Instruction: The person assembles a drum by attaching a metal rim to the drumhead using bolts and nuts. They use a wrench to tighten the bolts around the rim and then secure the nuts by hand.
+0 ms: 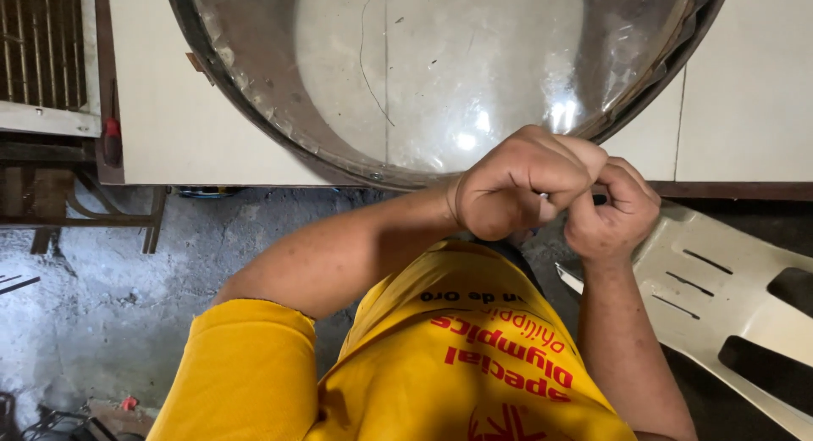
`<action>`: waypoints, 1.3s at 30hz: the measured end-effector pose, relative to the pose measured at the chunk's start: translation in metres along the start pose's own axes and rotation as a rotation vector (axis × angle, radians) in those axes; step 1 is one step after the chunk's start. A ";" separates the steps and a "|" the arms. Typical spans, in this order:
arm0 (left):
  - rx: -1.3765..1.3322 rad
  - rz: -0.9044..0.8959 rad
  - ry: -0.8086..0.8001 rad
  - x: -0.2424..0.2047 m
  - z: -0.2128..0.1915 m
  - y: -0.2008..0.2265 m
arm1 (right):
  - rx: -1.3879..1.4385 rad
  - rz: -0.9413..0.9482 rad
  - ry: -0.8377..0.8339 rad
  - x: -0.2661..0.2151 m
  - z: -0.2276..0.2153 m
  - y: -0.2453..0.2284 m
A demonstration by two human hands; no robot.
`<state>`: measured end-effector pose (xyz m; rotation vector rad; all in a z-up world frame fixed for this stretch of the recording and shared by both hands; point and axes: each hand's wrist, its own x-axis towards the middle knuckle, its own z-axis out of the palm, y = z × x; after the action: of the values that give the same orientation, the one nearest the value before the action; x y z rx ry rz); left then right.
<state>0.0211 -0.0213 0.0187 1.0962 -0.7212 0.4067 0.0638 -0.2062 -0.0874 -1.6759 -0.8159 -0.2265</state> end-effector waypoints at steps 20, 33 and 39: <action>0.508 -0.880 0.437 0.103 0.001 -0.087 | -0.175 0.041 -0.021 -0.001 0.005 -0.015; 0.130 -0.249 0.189 0.051 0.000 0.006 | -0.188 0.027 -0.036 0.000 0.003 -0.021; 0.102 -0.239 0.092 0.014 -0.003 0.005 | -0.124 0.067 -0.037 0.004 0.007 -0.031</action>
<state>0.0294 -0.0171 0.0310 1.2359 -0.4850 0.2897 0.0462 -0.1965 -0.0628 -1.8259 -0.7849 -0.2037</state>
